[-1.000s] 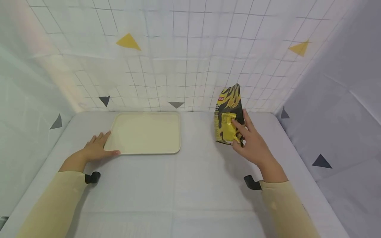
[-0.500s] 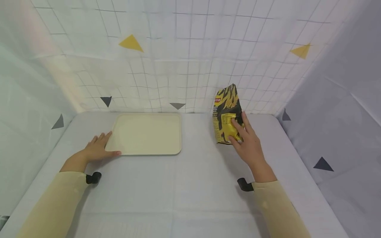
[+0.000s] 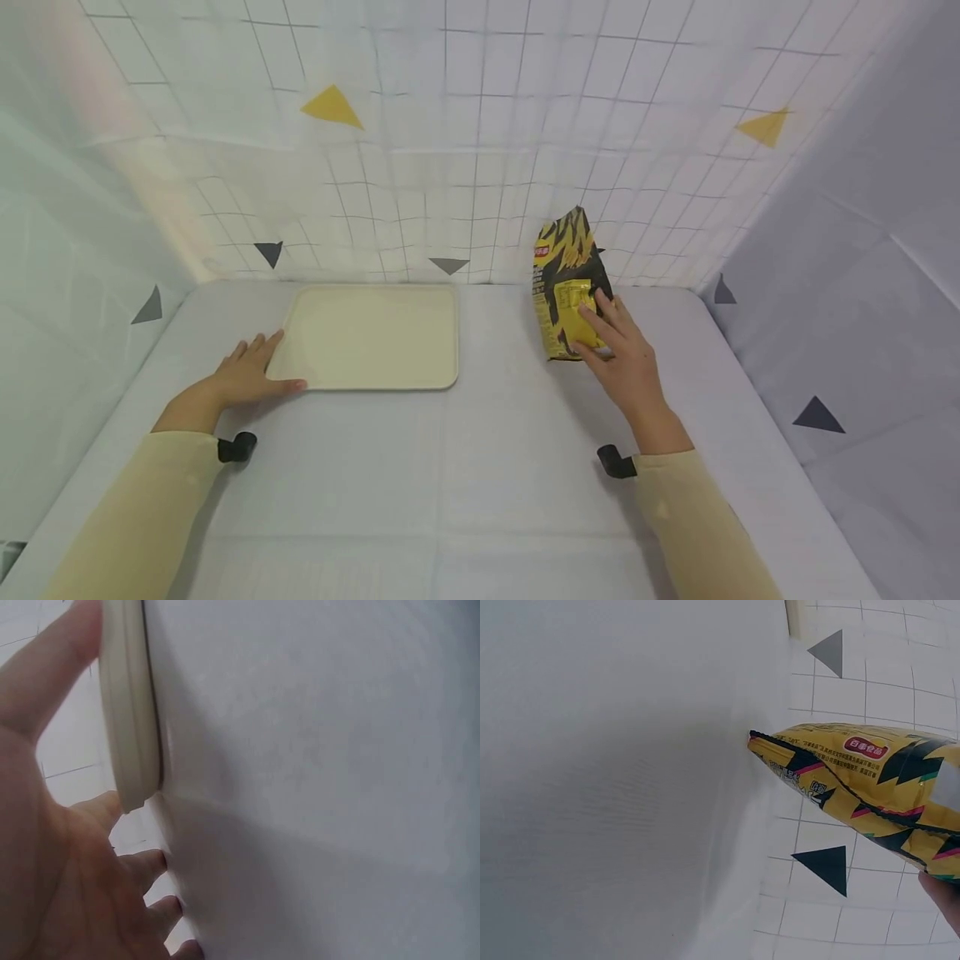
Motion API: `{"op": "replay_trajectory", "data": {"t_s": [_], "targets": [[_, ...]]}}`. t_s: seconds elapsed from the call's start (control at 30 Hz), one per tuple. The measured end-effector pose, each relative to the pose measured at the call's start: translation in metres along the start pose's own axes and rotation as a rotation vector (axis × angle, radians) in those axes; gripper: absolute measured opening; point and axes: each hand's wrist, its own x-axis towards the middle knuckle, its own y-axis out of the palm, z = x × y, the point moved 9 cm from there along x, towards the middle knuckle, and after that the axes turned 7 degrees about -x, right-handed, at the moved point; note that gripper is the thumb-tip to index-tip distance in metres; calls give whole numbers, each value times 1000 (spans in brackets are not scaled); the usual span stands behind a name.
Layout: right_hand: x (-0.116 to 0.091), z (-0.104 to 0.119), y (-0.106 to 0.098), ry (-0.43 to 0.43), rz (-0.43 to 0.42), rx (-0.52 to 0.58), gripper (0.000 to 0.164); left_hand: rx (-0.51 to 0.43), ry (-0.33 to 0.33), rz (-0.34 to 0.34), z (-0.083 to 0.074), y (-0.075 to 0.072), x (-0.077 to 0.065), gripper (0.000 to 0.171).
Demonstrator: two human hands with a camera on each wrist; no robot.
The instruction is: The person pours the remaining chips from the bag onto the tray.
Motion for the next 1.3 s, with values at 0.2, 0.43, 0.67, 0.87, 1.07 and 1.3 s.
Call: {"op": "replay_trajectory", "data": {"t_s": [0.2,0.43,0.67,0.87,1.07,1.3], "targets": [[2,-4,-1,0,-29,-1,59,-6,3,-12,1,-1,0,125],[3,2,-9,-47,-88,71,55,-7,-3,-6,0,-1,-3,125],[4,8,-16,-51,-95,147,52,3,-1,1,1,2,1,125],[8,17,-23,-74,-98,199,50,0,-14,5,3,2,2,125],[14,28,-28,-91,-64,258,48,0,-14,7,3,2,3,125],[18,33,-28,-90,-14,324,49,0,-12,9,0,1,0,124]]}}
